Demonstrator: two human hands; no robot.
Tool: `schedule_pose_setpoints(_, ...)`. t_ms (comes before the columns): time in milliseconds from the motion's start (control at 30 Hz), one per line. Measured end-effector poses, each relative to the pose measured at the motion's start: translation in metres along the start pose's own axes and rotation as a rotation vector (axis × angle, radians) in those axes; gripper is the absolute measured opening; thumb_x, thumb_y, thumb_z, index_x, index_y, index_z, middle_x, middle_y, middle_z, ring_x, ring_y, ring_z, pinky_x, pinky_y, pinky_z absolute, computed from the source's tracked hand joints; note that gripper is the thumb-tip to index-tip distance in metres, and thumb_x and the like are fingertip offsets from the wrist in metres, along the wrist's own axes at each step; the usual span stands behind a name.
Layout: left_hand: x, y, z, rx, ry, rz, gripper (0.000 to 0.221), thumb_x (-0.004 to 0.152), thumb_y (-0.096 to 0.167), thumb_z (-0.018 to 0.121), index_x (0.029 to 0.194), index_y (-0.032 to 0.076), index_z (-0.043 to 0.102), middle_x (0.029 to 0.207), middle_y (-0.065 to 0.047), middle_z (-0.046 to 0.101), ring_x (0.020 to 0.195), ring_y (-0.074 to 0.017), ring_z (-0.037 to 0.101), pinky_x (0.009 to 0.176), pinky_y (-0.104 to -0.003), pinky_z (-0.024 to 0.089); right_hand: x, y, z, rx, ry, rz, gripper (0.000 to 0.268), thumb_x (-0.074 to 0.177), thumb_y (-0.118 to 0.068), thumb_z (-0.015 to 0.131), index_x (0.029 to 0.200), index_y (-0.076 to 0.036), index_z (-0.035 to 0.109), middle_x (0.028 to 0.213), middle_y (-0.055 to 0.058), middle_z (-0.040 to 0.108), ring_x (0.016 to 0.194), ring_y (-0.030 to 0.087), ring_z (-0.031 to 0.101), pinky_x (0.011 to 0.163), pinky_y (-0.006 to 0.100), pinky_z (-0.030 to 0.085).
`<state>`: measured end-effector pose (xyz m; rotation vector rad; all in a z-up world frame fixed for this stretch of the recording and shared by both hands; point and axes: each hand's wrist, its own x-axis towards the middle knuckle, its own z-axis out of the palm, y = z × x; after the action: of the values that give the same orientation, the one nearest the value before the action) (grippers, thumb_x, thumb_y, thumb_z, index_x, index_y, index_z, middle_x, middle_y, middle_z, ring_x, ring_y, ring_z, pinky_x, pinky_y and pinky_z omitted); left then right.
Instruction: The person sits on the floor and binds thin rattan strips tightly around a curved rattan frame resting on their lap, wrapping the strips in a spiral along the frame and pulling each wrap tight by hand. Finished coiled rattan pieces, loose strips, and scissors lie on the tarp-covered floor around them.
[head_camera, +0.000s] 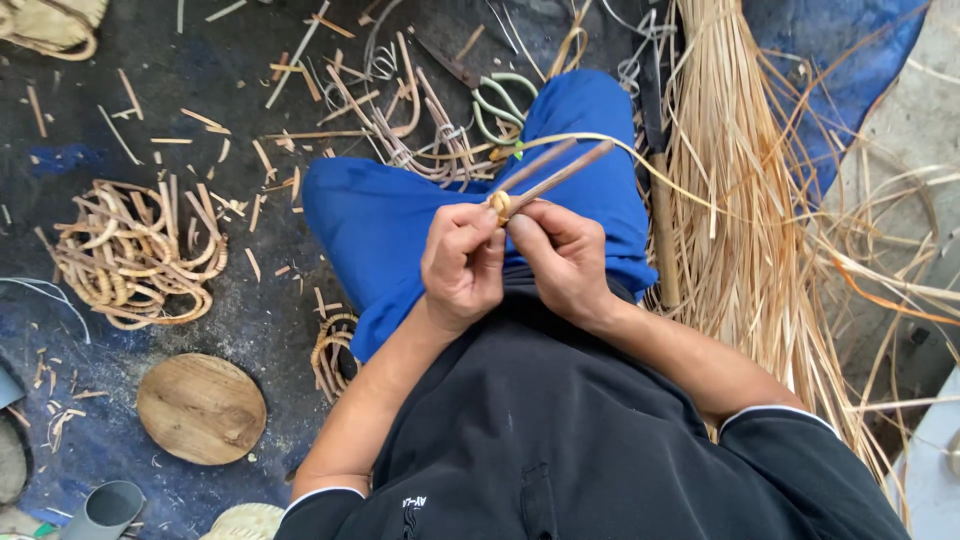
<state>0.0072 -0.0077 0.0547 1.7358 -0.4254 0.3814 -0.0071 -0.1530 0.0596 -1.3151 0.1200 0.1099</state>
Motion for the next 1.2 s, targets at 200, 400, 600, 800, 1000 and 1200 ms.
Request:
schedule_pose_setpoints(200,0.011,0.009,-0.009,0.183,-0.067,0.012,0.036,0.086,-0.009,0.073,0.114,0.008,0.057,0.117,-0.011,0.065,0.108,-0.0282,0.049,0.103,-0.037,0.042,0.018,-0.003,-0.001,0.119,-0.045,0.153,0.013,0.103,-0.006,0.066,0.107,0.005,0.069,0.097,0.005,0.073,0.085,0.008,0.065,0.076,0.024,0.054)
schedule_pose_setpoints(400,0.060,0.079,-0.081,0.489,-0.309,0.162,0.032,0.084,0.007,0.074,0.115,0.006,0.066,0.115,-0.012,0.063,0.110,-0.0340,0.056,0.100,-0.049,0.038,0.024,-0.035,-0.010,0.022,-0.386,0.479,0.025,0.101,-0.018,0.066,0.093,0.004,0.073,0.078,0.007,0.073,0.064,0.009,0.064,0.056,0.024,0.050)
schedule_pose_setpoints(600,0.061,0.095,-0.129,0.124,-0.831,-0.193,0.031,0.083,-0.001,0.069,0.113,0.004,0.067,0.106,-0.012,0.067,0.095,-0.0311,0.066,0.079,-0.040,0.050,0.023,-0.055,0.023,0.054,-0.771,0.794,0.014,0.089,-0.009,0.070,0.090,0.004,0.074,0.078,0.009,0.074,0.061,0.008,0.061,0.054,0.024,0.046)
schedule_pose_setpoints(800,0.042,0.085,-0.139,-0.074,-0.869,-0.479,0.010,0.095,0.002,0.066,0.104,-0.001,0.066,0.097,-0.011,0.066,0.086,-0.0249,0.070,0.077,-0.034,0.054,0.026,-0.023,0.026,0.029,-1.022,0.962,0.017,0.090,-0.012,0.072,0.093,0.005,0.073,0.081,0.015,0.077,0.064,0.012,0.064,0.055,0.024,0.043)
schedule_pose_setpoints(1000,0.039,0.070,-0.135,-0.116,-0.845,-0.679,0.010,0.088,0.004,0.070,0.097,0.001,0.071,0.087,-0.009,0.071,0.080,-0.0215,0.071,0.073,-0.033,0.055,0.046,-0.023,0.015,0.216,-1.029,0.858,0.052,0.103,-0.044,0.056,0.097,0.004,0.074,0.088,0.017,0.076,0.077,0.019,0.071,0.068,0.032,0.055)
schedule_pose_setpoints(1200,0.047,0.076,-0.121,-0.031,-0.781,-0.647,0.011,0.091,0.006,0.069,0.101,0.002,0.073,0.088,-0.011,0.072,0.079,-0.0228,0.074,0.072,-0.034,0.057,0.048,-0.107,0.033,-0.821,-1.132,-0.028,0.031,0.088,-0.035,0.069,0.094,-0.005,0.071,0.080,0.008,0.070,0.067,0.023,0.069,0.058,0.034,0.053)
